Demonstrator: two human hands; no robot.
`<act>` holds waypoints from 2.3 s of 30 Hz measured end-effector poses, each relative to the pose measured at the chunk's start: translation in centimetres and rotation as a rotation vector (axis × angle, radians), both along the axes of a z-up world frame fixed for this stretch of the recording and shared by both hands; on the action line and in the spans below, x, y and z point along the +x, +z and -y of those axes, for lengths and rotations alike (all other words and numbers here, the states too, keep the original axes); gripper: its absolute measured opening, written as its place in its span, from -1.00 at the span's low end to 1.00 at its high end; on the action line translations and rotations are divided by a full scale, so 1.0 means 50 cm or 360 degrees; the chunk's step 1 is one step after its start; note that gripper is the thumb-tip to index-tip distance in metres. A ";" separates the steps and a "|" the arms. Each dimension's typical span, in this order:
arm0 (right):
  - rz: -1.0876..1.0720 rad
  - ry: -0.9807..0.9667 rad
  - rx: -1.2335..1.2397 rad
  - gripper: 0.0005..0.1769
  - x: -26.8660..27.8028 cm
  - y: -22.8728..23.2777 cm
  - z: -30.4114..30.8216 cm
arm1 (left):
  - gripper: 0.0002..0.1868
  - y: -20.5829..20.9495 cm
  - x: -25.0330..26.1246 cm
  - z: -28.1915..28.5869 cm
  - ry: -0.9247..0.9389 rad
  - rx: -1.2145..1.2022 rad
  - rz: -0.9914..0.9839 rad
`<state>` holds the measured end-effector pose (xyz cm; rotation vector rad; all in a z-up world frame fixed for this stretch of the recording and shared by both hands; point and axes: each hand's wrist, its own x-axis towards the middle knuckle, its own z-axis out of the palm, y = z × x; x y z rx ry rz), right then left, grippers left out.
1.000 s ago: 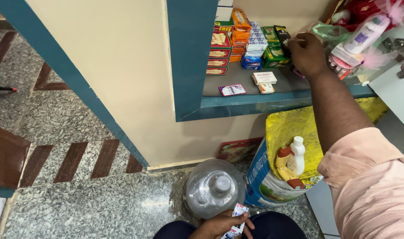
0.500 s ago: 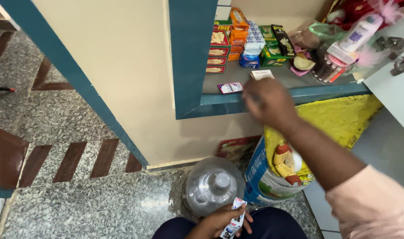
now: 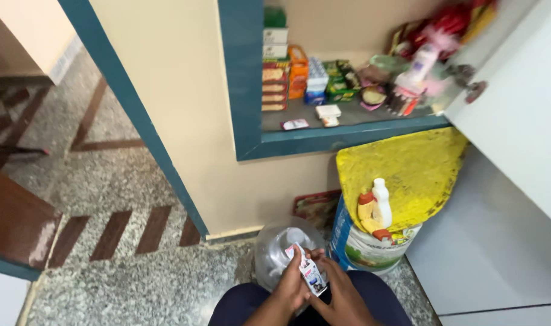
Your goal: The person sorts through items in a wall-mounted cabinet, picking up and putting back various small boxes and packets including soap and medicine, while holding a large plastic water bottle.
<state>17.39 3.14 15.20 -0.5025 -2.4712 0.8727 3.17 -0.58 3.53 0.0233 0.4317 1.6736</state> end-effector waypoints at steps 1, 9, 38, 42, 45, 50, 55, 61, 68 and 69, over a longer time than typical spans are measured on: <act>0.0051 -0.0025 -0.0077 -0.25 0.007 0.007 -0.001 | -0.54 0.025 0.017 0.004 0.0025 0.0020 -0.0007; -0.0205 -0.0133 -0.0061 -0.41 0.078 0.047 0.048 | -0.49 0.125 0.093 0.077 0.0072 0.0182 -0.0174; -0.0488 -0.0284 0.0337 -0.51 0.148 0.144 0.102 | -0.40 0.267 0.154 0.102 0.0018 0.0596 -0.0591; -0.0512 -0.0234 0.0139 -0.55 0.148 0.131 0.092 | -0.41 0.275 0.142 0.109 0.0039 0.0470 -0.0611; -0.0477 -0.0277 -0.0241 -0.59 0.145 0.119 0.087 | -0.41 0.264 0.132 0.105 0.0111 0.0407 -0.0634; -0.0377 -0.0227 0.0087 -0.65 0.147 0.126 0.082 | -0.39 0.237 0.126 0.086 0.0235 0.0112 -0.0677; -0.0249 -0.0253 0.0138 -0.66 0.137 0.135 0.082 | -0.37 0.205 0.113 0.063 0.0283 0.0056 -0.0689; -0.0129 -0.0297 -0.0033 -0.71 0.130 0.116 0.060 | -0.29 0.170 0.089 0.038 0.0227 -0.0066 -0.0629; 0.0126 -0.0416 -0.0725 -0.75 0.099 0.069 -0.030 | -0.01 0.042 0.069 0.040 0.0099 -0.0627 -0.0737; 0.0108 -0.0408 -0.0833 -0.76 0.093 0.073 -0.046 | 0.04 0.011 0.065 0.042 0.0069 -0.0673 -0.0757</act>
